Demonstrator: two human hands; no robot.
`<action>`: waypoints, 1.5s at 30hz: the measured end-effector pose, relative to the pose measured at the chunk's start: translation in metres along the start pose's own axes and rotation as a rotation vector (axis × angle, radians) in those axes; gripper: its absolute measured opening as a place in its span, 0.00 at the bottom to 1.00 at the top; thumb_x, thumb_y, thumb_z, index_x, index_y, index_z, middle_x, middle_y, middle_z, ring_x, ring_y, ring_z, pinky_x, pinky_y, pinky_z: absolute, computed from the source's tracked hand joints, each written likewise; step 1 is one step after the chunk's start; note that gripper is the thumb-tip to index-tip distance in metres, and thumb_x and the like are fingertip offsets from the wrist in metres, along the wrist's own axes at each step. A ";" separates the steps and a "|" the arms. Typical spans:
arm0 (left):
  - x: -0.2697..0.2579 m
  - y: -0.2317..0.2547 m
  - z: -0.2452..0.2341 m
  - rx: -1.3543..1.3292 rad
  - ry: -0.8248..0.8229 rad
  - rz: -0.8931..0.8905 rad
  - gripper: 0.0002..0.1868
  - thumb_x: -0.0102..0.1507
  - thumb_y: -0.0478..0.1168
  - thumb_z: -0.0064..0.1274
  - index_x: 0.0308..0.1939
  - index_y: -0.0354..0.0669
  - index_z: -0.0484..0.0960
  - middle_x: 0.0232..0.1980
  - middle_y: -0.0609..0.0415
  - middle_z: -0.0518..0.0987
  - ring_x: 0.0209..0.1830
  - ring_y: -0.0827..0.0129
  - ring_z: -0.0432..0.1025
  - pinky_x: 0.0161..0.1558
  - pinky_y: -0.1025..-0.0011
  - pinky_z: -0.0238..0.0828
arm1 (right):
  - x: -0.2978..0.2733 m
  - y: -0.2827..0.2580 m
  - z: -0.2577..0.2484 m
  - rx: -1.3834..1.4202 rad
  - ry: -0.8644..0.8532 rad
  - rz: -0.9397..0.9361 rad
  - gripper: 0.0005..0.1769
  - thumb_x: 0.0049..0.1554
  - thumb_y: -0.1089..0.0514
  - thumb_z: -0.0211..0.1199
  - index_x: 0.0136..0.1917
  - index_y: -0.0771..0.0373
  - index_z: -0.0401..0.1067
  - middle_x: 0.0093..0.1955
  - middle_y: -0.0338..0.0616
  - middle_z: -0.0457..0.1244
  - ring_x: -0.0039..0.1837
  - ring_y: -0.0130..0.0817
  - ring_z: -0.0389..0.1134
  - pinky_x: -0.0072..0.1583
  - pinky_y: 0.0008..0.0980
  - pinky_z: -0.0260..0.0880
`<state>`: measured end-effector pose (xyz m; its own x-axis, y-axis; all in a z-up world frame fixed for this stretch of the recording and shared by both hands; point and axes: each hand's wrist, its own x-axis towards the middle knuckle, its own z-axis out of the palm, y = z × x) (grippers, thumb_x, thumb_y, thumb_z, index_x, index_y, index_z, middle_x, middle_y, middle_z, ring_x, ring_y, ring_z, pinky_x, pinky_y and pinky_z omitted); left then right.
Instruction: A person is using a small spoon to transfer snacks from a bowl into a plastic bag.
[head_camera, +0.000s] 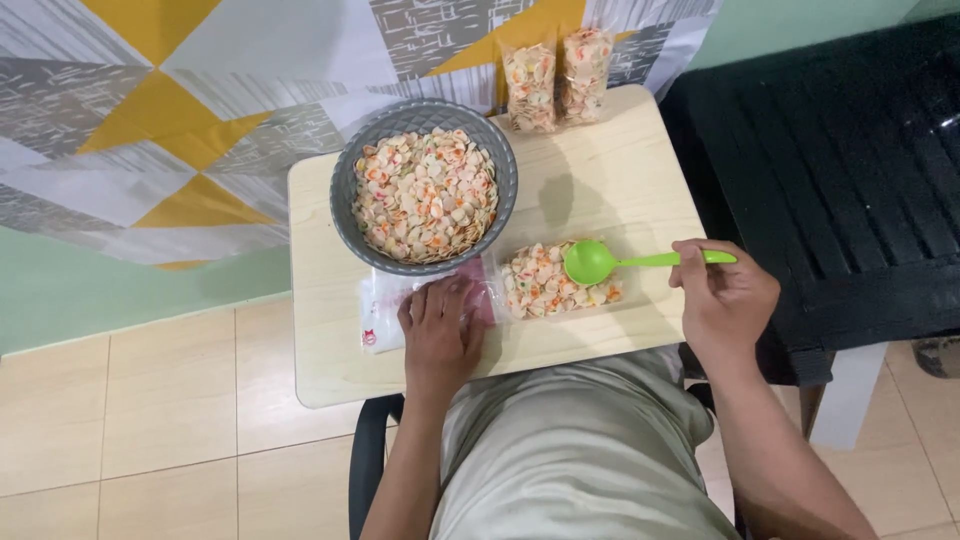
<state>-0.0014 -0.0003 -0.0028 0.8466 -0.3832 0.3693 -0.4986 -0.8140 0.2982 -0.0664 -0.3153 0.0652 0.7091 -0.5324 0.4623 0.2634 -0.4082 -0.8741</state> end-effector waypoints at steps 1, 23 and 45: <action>0.001 -0.001 0.001 0.002 0.005 -0.003 0.18 0.66 0.51 0.48 0.60 0.60 0.77 0.60 0.56 0.73 0.66 0.57 0.65 0.66 0.43 0.59 | 0.002 -0.002 0.001 0.003 -0.003 -0.004 0.05 0.66 0.71 0.64 0.47 0.70 0.79 0.26 0.43 0.61 0.28 0.26 0.60 0.38 0.25 0.64; -0.002 -0.004 0.002 0.001 -0.019 0.000 0.19 0.66 0.47 0.48 0.62 0.57 0.75 0.60 0.55 0.73 0.67 0.56 0.65 0.66 0.44 0.58 | 0.050 -0.070 0.160 0.204 -0.407 -0.023 0.06 0.60 0.64 0.65 0.48 0.67 0.82 0.30 0.48 0.67 0.34 0.27 0.66 0.38 0.29 0.68; 0.000 -0.006 0.005 0.019 0.093 0.071 0.19 0.63 0.47 0.55 0.58 0.53 0.77 0.56 0.50 0.74 0.63 0.53 0.68 0.64 0.44 0.60 | 0.065 -0.042 0.189 -0.155 -1.138 -0.691 0.31 0.56 0.81 0.54 0.66 0.58 0.76 0.47 0.54 0.68 0.50 0.45 0.71 0.53 0.37 0.75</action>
<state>0.0022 0.0022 -0.0090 0.7876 -0.3988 0.4697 -0.5526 -0.7944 0.2520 0.0919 -0.1927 0.1040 0.6277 0.6940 0.3527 0.7636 -0.4606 -0.4526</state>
